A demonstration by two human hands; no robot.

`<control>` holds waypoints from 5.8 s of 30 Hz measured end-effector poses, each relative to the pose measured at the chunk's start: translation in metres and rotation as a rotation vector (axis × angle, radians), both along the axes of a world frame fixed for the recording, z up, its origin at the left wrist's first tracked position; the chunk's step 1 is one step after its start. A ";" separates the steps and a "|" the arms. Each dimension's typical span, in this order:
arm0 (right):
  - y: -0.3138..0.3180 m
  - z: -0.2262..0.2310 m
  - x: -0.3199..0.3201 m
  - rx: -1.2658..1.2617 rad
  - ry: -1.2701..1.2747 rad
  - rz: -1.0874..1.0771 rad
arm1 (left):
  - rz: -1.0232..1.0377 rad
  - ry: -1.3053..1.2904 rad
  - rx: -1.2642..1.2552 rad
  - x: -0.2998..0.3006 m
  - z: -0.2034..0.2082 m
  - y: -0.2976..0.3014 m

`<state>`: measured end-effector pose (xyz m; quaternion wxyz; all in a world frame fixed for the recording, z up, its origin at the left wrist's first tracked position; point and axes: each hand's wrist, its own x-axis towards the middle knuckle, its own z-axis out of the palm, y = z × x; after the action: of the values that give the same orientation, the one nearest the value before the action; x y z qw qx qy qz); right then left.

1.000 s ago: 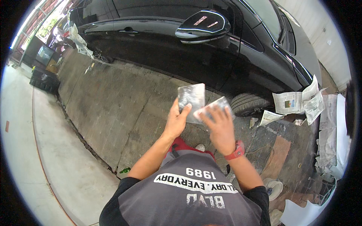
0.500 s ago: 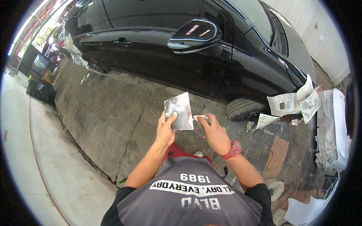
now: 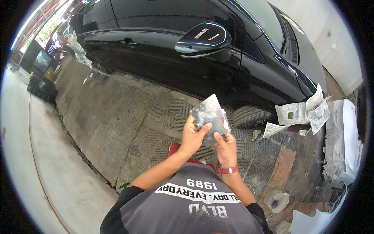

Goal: The person sits on the floor and handles two sanding blocks, then uses a brush to apply a substance from a paint can onto one block. They stand and rub the sanding blocks on the side of a black car, focusing on the area near the side mirror and door panel.

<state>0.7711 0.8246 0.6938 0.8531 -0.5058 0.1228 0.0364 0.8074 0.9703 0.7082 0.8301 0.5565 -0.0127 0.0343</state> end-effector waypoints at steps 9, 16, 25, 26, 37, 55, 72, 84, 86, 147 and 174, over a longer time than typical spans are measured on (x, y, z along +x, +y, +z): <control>-0.059 -0.012 -0.002 -0.119 -0.094 -0.427 | 0.069 -0.082 0.321 0.070 -0.036 0.057; -0.063 -0.015 -0.006 -0.151 0.000 -0.691 | 0.405 0.183 -0.199 0.235 -0.039 0.088; 0.006 -0.016 0.018 -0.059 0.087 -0.832 | 0.355 0.190 -0.739 0.363 -0.021 0.069; 0.010 -0.014 0.019 -0.069 0.087 -0.843 | 0.306 0.161 -0.812 0.367 -0.018 0.068; 0.026 -0.012 0.031 -0.122 0.080 -0.914 | 0.144 0.243 -1.045 0.378 -0.009 0.068; 0.040 -0.021 0.023 -0.151 0.099 -1.002 | -0.028 0.211 -0.879 0.496 -0.024 0.097; 0.064 -0.004 0.042 -0.174 0.124 -0.914 | 0.122 0.399 -1.005 0.528 -0.020 0.097; 0.108 0.006 0.083 -0.414 0.157 -0.657 | -0.553 0.536 -0.470 0.326 -0.100 0.128; 0.124 0.009 0.095 -0.518 0.167 -0.591 | -0.869 0.670 -0.390 0.274 -0.092 0.141; 0.159 0.002 0.023 -1.577 -0.273 -0.082 | -0.350 0.063 0.460 0.107 -0.013 0.231; 0.002 -0.029 0.218 0.101 0.009 0.140 | 0.047 0.515 0.129 0.257 -0.012 0.062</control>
<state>0.9893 0.8266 0.6647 0.8722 -0.4695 0.0890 0.1044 1.0643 1.0324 0.6963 0.7678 0.5987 0.2097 -0.0901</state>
